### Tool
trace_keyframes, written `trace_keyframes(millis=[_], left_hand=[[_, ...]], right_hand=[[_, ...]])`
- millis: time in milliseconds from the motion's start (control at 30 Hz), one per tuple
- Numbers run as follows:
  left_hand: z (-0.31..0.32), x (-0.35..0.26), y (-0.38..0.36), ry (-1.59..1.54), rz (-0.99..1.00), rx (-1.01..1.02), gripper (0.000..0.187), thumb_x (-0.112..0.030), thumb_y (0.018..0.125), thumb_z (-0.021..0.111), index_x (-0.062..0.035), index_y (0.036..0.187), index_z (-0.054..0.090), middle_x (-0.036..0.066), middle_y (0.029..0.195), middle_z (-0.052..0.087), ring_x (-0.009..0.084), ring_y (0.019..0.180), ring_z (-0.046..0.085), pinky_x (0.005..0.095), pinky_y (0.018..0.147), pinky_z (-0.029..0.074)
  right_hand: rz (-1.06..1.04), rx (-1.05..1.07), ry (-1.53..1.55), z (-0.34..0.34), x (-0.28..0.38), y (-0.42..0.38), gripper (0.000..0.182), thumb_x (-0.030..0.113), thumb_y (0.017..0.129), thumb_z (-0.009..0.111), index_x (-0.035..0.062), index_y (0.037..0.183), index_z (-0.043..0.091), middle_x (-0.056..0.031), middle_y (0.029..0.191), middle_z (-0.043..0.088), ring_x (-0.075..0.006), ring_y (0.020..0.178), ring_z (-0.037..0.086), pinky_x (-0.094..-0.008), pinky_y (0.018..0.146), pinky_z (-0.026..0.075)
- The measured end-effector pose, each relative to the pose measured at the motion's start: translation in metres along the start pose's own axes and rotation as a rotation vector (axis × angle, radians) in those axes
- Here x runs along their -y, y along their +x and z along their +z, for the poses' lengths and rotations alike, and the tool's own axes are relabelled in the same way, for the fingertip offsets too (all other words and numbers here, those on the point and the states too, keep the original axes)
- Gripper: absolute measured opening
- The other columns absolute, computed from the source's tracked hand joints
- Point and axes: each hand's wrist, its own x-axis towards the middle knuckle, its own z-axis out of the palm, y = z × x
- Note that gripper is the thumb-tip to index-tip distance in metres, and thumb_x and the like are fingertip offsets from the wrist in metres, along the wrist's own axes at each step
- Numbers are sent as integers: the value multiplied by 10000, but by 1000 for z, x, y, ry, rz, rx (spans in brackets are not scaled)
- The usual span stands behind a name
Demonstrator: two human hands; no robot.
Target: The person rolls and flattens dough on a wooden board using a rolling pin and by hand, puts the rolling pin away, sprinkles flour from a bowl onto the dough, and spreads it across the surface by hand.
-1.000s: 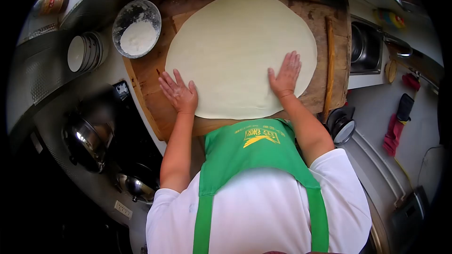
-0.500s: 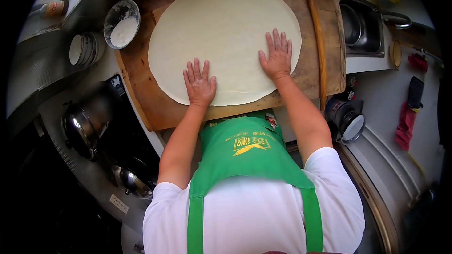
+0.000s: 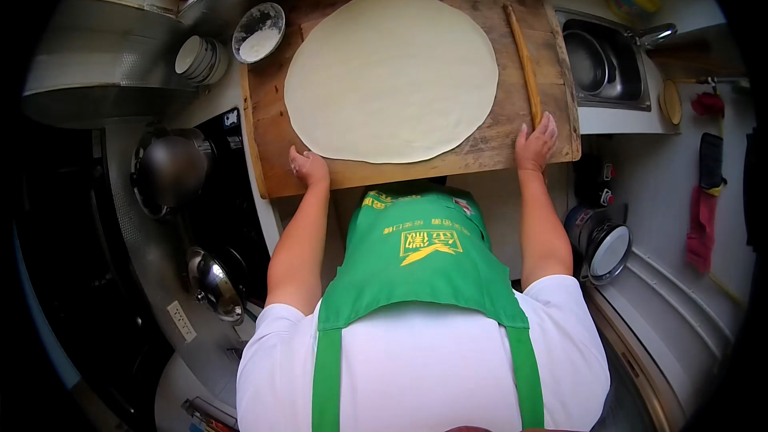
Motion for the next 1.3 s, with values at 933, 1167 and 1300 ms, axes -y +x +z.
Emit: trace_keyframes(millis=[933,1167,1300], left_hand=[[5,-65,-95,-873,-873,1252,418,-162,1028,380,79,1312,568,234,1245,712,293,1012,760,370,742,656],[12,-75,-98,-730,-698,1404,451,-340,1109,458,-9,1403,547,156,1269,733,245,979,758,353,741,632],[11,-76,-83,-817,-753,1408,443,-375,1124,466,-29,1355,617,126,1246,750,202,915,758,324,699,621]], right_hand=[[-845,341,236,6,103,26,493,159,809,797,212,1293,721,-141,1399,584,-408,1430,457,-557,1168,385],[-868,365,485,-22,117,-10,401,234,778,826,115,1138,698,-127,1399,602,-380,1382,524,-533,1175,403],[-934,295,303,-15,114,-20,288,210,821,807,133,1080,706,-96,1408,604,-322,1386,530,-527,1169,405]])
